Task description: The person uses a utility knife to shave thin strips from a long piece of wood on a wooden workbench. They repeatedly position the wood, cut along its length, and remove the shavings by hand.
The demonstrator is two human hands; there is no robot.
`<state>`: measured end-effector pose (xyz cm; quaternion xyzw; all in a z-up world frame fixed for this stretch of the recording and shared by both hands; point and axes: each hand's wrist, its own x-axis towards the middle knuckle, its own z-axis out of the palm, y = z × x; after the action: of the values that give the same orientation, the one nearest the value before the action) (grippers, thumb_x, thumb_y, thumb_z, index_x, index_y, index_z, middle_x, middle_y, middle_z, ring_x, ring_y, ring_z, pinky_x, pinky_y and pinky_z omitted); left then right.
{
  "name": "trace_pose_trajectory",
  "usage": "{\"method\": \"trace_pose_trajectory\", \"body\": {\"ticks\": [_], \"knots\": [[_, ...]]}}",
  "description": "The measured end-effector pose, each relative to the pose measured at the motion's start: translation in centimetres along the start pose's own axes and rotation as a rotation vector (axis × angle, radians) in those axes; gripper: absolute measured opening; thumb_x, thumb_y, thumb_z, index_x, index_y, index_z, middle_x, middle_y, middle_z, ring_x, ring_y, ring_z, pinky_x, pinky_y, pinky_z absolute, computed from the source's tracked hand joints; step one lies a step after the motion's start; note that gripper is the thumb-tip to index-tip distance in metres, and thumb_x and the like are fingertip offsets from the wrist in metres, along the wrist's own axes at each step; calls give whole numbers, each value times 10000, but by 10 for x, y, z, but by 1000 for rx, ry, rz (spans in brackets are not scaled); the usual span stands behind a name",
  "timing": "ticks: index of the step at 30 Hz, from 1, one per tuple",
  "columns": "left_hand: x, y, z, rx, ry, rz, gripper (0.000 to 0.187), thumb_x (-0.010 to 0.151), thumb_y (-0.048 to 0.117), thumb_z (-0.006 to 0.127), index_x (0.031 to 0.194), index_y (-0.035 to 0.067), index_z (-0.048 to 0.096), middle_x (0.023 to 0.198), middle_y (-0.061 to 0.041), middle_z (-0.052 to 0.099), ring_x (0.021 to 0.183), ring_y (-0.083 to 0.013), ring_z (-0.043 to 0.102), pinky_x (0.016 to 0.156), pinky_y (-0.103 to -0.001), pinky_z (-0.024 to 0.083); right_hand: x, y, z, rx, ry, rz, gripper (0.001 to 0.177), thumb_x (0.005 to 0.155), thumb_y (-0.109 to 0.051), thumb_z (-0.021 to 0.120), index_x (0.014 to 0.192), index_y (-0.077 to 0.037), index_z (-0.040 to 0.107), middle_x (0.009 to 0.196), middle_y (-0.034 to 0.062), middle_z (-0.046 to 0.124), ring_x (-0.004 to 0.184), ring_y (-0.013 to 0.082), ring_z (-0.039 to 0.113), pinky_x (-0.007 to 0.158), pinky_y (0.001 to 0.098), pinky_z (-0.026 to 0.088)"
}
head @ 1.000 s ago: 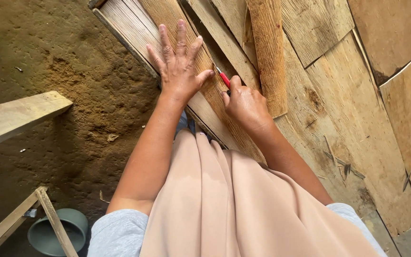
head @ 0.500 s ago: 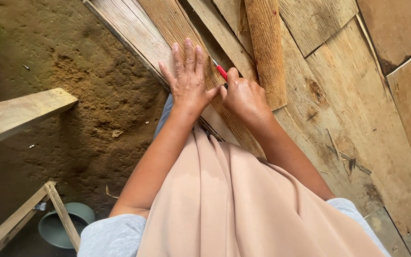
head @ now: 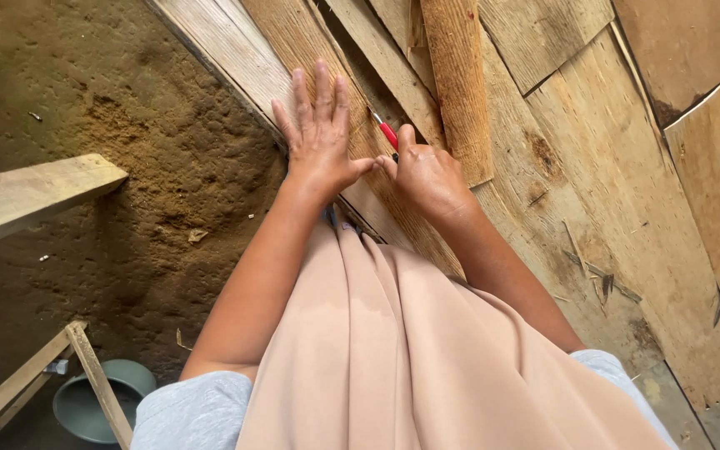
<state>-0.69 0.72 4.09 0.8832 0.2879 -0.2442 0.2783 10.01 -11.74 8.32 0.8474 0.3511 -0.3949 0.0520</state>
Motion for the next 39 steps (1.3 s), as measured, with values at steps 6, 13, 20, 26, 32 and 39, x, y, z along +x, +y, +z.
{"method": "trace_pose_trajectory", "body": {"ticks": [6,13,20,26,32,39], "knots": [[-27,42,95,3,347,-26,1130,859,477,815,1625,0,136,1696,-246,-23,1553,-468,-60,1172,-774,-7,-1,6,-9,47,14,-21,484,1075,-522,270,1181,-89,463,980,331,699,992,557,686,883,671,501],[-32,42,97,38,225,-14,1199,850,589,775,1650,62,54,1705,-198,-80,1537,-484,-115,1154,-806,-5,-1,7,-2,3,57,-46,441,1067,-481,275,1136,-97,482,929,316,707,951,538,704,865,646,522],[-29,54,91,89,194,-87,1265,780,597,819,1645,43,81,1701,-204,-59,1518,-532,-97,1122,-847,-28,5,15,13,-31,86,-20,432,1064,-476,291,1123,-95,487,927,306,710,951,537,706,853,636,525],[-30,52,92,61,198,-90,1197,820,634,762,1647,59,115,1706,-180,-58,1528,-518,-85,1115,-851,-35,-9,22,18,-40,84,-20,414,1065,-463,302,1149,-98,479,936,308,709,953,540,706,858,645,523],[-32,51,91,51,209,-74,1178,849,660,753,1650,58,134,1701,-175,-85,1522,-517,-102,1111,-854,-27,-24,31,23,-31,47,7,415,1063,-459,284,1163,-99,464,946,316,704,960,556,698,871,645,513],[-37,52,84,52,209,-65,1193,850,666,764,1650,54,126,1697,-182,-89,1520,-518,-102,1111,-855,-15,-50,34,24,18,30,13,407,1073,-421,275,1201,-84,463,967,332,697,972,557,698,864,657,511]]}}
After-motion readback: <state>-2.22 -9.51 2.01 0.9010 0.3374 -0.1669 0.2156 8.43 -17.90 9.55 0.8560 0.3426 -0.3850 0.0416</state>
